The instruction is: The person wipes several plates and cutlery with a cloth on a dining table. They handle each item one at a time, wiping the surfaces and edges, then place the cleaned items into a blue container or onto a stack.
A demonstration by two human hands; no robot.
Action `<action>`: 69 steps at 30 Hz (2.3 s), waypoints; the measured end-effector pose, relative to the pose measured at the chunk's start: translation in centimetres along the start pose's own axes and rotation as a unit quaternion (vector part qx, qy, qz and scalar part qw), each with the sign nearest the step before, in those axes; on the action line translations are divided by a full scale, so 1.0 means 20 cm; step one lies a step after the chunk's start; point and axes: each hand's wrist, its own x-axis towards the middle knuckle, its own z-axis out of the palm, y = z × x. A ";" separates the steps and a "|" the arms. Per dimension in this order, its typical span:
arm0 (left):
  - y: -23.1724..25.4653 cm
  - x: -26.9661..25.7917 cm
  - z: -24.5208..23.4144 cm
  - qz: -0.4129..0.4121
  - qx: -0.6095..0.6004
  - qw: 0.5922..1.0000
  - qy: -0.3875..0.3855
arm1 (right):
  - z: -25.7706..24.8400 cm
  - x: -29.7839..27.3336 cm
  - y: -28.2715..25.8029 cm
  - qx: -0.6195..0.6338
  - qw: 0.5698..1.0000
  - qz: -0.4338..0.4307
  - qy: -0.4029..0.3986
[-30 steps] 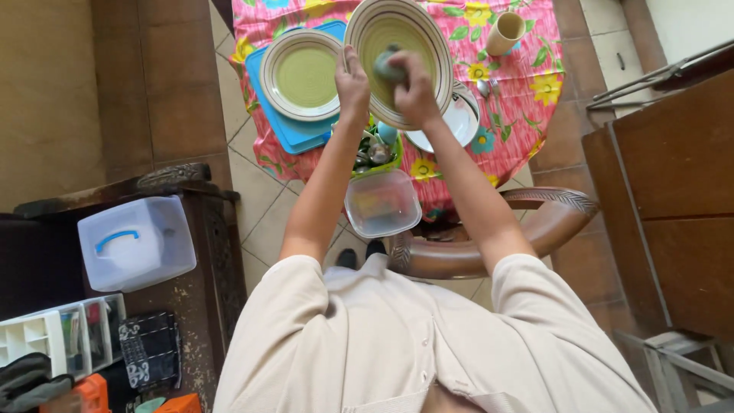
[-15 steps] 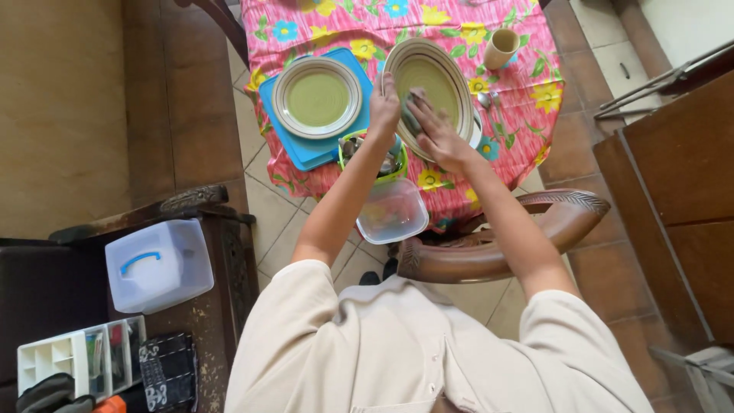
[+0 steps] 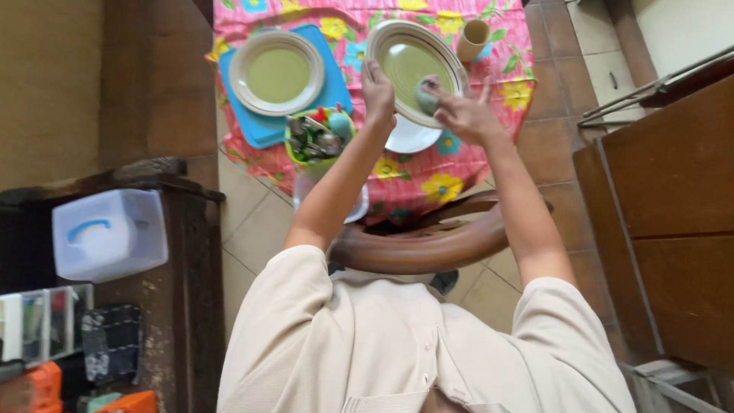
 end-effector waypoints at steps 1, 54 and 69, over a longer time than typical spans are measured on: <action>-0.06 0.02 0.08 -0.004 -0.002 1.000 0.004 | -0.03 -0.03 0.08 -0.001 1.000 0.000 -0.006; -0.92 0.83 2.14 0.268 -0.051 0.924 0.268 | -0.56 1.26 2.69 0.224 0.932 -0.024 0.283; -0.79 1.10 2.07 0.348 0.078 0.869 0.343 | -0.52 2.19 2.82 0.366 0.929 0.054 -0.022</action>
